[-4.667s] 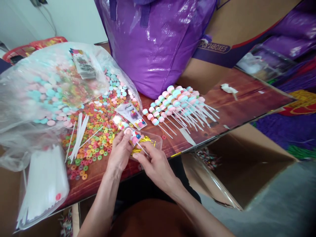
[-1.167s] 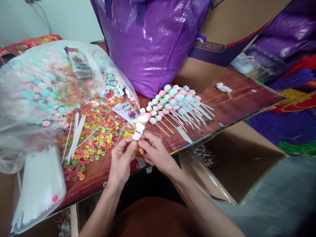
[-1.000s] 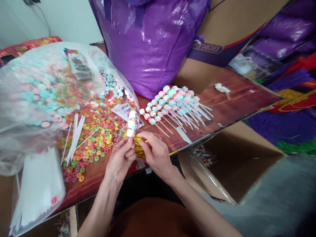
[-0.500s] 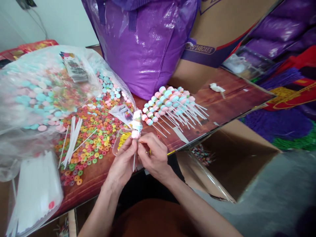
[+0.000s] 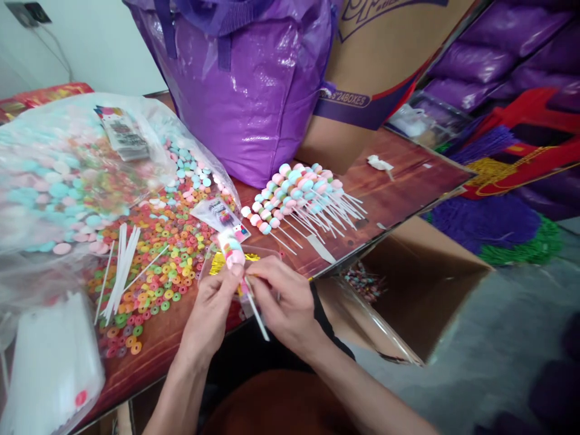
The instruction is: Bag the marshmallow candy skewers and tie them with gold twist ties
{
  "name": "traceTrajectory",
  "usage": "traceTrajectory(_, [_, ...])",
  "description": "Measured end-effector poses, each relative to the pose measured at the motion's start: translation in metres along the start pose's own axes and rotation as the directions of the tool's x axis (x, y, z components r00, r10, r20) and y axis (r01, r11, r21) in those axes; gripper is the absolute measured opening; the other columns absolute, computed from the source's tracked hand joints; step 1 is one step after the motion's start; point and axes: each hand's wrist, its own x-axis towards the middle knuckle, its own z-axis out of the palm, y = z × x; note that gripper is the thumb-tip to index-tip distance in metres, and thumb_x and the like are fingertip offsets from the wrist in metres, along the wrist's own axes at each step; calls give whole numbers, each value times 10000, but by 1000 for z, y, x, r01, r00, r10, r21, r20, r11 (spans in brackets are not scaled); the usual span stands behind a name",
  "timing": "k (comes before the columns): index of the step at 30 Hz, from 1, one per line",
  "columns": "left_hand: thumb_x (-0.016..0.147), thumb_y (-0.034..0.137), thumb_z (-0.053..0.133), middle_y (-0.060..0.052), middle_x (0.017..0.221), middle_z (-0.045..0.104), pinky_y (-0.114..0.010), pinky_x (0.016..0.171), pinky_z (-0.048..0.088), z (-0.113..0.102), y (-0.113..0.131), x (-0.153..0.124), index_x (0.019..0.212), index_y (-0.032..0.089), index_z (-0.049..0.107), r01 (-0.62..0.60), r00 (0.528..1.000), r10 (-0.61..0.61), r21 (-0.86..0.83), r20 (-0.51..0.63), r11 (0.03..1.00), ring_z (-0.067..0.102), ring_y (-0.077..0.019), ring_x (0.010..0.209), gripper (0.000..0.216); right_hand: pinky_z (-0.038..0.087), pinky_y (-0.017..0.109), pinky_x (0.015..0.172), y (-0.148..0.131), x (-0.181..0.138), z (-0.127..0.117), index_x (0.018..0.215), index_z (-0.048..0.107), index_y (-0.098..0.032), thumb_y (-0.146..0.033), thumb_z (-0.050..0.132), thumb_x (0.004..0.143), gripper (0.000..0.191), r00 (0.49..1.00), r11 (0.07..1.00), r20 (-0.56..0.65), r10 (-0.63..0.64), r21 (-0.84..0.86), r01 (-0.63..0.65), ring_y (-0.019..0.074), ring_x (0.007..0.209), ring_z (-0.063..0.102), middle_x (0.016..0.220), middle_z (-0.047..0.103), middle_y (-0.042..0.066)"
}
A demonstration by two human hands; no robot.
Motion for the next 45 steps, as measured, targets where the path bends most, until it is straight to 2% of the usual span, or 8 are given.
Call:
traceTrajectory(8, [721,277,797,-36,738,669,-297,681,468,34,0,27,691,198,698,-257,949,169,344,266,903,586,-182,699,131,447,232,509,29,-65,-38,879,713,-208,-322,663,889,125,812,827,-235,534,347,-443,99,517,517,660,621,-22])
traceTrajectory(11, [844,286,665,-56,830,666,-336,770,456,18,10,71,796,218,692,-410,908,366,616,205,673,579,-210,781,88,473,228,547,56,-90,-79,861,684,-225,-336,775,776,167,593,725,-458,662,592,-352,88,558,532,713,630,-29])
traceTrajectory(17, [776,265,712,-130,1041,642,-385,827,442,-12,19,143,935,192,670,-64,945,326,985,9,158,617,-291,941,180,449,234,457,110,-108,-152,785,664,-176,-402,727,725,242,178,520,-488,854,810,-273,87,503,508,713,637,-7])
traceTrajectory(19, [813,261,654,-102,924,665,-371,797,429,-12,20,150,836,201,682,-39,959,285,990,-1,137,627,-282,893,71,438,234,456,111,-99,-148,777,663,-158,-411,733,719,268,230,557,-507,830,774,-302,80,484,489,697,634,-1])
traceTrajectory(24, [807,324,648,-38,735,656,-315,691,405,-14,24,140,747,195,692,-114,939,342,910,-31,398,583,-204,709,149,413,228,521,76,-57,-88,913,688,-180,-356,742,796,219,608,881,-638,473,335,-333,87,534,496,697,634,-15])
traceTrajectory(28, [765,374,689,16,570,548,-259,525,341,-13,25,107,694,188,637,-230,949,314,654,-11,720,475,-132,521,206,502,298,709,54,-18,-40,958,703,-201,-328,661,869,161,871,924,-309,381,88,-373,164,766,627,878,700,41])
traceTrajectory(37, [711,476,804,14,688,601,-206,582,421,-1,0,36,747,178,636,-311,902,377,289,-211,905,515,-97,615,344,452,263,642,56,25,29,712,645,-183,-321,739,748,171,859,728,23,511,519,-447,131,643,550,662,603,-33])
traceTrajectory(45, [619,500,876,-21,770,641,-180,557,474,9,-14,22,864,144,721,235,963,-270,-498,2,835,543,-79,621,459,423,238,583,44,19,15,681,609,-190,-268,690,787,154,896,852,-77,438,354,-386,118,597,521,635,580,-42])
